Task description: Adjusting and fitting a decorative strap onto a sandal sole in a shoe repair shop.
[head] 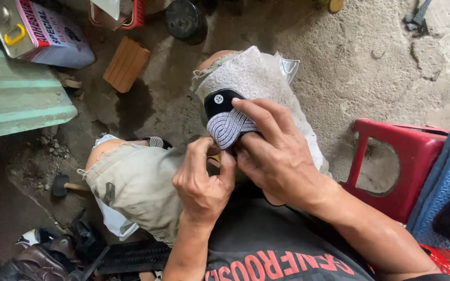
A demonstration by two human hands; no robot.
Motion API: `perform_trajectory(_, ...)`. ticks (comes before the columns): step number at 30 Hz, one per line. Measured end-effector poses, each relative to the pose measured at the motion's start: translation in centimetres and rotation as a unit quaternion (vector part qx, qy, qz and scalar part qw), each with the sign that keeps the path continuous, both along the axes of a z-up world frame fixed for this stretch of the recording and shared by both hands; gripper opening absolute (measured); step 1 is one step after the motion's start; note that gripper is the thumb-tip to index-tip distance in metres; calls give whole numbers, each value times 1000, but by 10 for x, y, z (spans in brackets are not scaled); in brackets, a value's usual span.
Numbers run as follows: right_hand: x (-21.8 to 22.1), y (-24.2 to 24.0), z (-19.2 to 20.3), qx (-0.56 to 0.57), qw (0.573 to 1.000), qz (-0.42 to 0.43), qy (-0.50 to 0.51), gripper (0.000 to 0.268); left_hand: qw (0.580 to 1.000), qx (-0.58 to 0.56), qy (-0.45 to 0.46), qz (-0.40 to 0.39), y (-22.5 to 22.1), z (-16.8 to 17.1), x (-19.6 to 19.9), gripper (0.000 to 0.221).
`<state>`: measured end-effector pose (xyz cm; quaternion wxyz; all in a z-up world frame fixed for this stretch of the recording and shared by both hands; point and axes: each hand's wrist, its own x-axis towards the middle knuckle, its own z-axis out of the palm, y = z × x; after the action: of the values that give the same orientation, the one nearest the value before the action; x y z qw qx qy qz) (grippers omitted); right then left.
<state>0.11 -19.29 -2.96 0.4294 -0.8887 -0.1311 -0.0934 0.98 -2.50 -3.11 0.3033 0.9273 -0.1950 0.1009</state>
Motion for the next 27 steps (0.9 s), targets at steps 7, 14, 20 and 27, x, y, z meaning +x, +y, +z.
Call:
perform_trajectory(7,6,-8,-17,-86,996,-17,-18,12,1000,-2,-5,-17,-14,-12,14,39)
perform_trajectory(14,7,-15,-15,-61,998,-25,8,9,995,46,-81,-46,-20,-17,24,32)
perform_trajectory(20,4,-14,-17,-38,998,-42,33,9,998,6,-39,-46,-16,-19,24,29)
perform_trajectory(27,2,-13,-27,-29,997,-68,20,4,997,-3,-46,-58,-13,-18,22,28)
